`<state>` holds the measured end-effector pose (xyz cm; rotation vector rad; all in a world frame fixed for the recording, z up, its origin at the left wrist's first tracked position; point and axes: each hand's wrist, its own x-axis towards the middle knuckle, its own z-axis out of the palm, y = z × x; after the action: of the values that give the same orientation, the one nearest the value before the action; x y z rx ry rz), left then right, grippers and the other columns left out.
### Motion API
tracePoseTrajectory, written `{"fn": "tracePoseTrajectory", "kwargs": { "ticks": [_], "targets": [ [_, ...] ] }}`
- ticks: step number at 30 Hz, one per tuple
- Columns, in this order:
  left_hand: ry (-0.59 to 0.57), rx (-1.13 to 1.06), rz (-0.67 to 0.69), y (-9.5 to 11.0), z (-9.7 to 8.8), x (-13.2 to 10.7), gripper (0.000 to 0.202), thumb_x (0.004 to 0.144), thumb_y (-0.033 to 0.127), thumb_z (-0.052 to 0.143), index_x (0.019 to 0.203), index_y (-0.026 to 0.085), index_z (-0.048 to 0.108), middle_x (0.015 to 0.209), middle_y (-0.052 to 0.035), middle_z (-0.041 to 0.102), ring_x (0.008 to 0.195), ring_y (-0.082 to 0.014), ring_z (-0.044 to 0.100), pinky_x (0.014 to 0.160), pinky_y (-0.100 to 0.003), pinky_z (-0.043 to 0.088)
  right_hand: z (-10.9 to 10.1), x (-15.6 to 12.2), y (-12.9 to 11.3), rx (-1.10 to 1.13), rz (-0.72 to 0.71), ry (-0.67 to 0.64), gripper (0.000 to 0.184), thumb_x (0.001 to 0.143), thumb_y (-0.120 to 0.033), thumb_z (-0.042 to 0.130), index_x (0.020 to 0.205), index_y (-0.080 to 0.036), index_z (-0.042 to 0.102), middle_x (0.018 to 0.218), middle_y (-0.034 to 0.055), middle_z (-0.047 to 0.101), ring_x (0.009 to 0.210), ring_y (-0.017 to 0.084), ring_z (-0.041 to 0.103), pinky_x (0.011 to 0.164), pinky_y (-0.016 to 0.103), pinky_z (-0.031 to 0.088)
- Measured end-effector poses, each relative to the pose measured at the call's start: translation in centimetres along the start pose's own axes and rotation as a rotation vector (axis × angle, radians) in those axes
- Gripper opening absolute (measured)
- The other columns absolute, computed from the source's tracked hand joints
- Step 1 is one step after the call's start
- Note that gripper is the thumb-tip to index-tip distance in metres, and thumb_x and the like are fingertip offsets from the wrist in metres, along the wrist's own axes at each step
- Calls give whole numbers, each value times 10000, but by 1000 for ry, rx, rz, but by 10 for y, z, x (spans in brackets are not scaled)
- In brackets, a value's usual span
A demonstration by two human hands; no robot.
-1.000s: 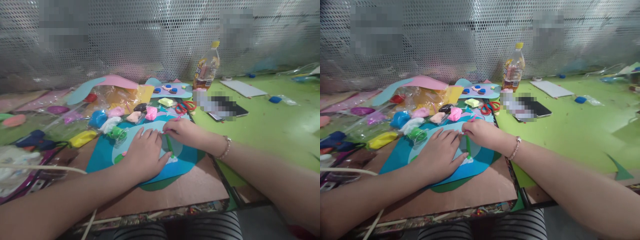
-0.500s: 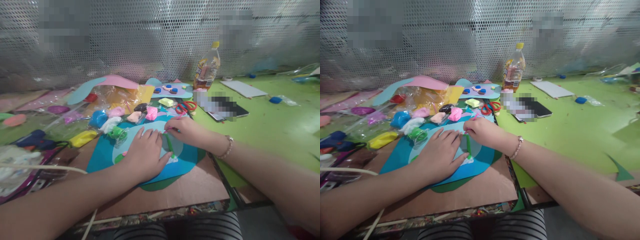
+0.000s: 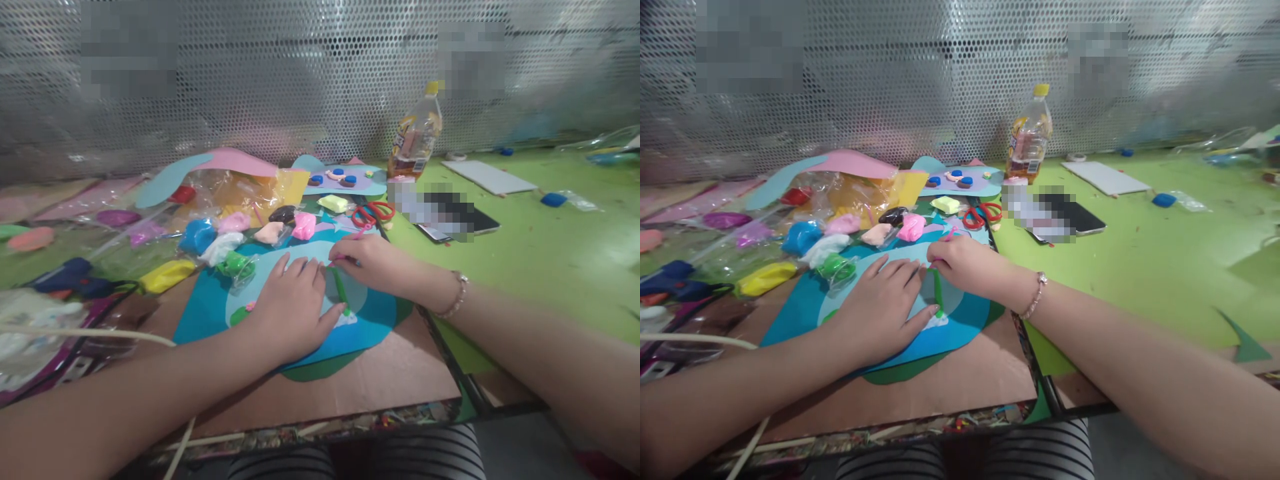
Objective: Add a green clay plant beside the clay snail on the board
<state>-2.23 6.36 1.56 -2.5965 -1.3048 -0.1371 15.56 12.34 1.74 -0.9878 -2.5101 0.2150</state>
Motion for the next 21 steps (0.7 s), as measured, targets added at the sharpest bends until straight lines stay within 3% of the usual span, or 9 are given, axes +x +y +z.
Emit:
{"fn": "tracePoseTrajectory", "kwargs": {
  "ticks": [21],
  "targets": [
    [-12,3,1,0,-1,1,550,890,468,350,1158,40,568,1134,-182,582,1105,-324,485,1014,-516,257,0,-1,0,-32,10,-60,178,862,-175,448,830,-157,623,760,43,595,682,129,499,603,244,333]
  ]
}}
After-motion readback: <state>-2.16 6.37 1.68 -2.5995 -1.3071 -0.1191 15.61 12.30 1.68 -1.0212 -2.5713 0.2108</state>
